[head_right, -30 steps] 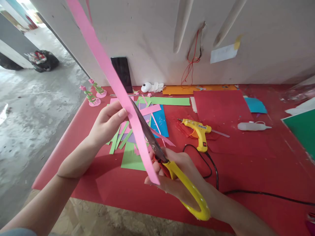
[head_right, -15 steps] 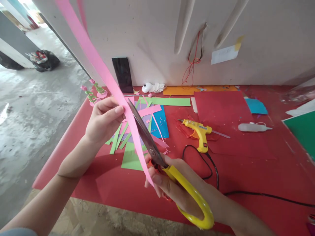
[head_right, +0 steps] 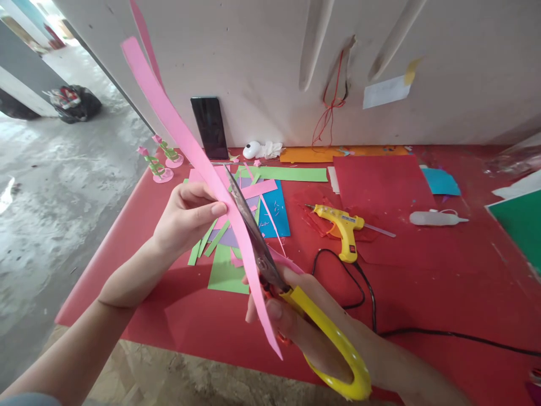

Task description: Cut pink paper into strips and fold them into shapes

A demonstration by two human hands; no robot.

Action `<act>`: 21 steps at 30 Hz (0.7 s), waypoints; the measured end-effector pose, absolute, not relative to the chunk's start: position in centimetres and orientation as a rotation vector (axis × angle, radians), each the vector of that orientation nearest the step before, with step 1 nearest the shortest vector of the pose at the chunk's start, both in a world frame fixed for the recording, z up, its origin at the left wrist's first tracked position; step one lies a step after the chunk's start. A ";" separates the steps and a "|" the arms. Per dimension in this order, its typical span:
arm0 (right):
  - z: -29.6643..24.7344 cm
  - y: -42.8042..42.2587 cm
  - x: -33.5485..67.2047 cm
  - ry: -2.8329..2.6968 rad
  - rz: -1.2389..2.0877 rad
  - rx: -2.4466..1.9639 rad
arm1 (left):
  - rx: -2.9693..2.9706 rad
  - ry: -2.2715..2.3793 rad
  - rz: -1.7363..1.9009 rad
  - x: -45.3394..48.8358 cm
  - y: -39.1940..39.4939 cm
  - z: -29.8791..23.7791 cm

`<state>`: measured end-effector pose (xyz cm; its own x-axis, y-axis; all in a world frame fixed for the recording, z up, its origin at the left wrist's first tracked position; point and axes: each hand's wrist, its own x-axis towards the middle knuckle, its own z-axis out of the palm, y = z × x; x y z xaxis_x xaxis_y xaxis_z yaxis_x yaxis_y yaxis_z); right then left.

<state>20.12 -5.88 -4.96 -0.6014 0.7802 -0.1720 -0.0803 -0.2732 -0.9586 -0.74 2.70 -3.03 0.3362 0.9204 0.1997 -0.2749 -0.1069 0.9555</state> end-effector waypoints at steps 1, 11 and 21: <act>-5.1 -5.8 20.2 -1.415 1.924 -0.874 | 1.283 0.687 1.140 -0.7 2.7 -3.0; -5.4 -5.9 20.2 -1.487 1.923 -0.857 | 1.257 0.687 1.109 -0.6 2.6 -2.9; -5.9 -6.1 19.9 -1.302 2.032 -0.822 | 1.238 0.633 1.097 -0.8 2.8 -2.7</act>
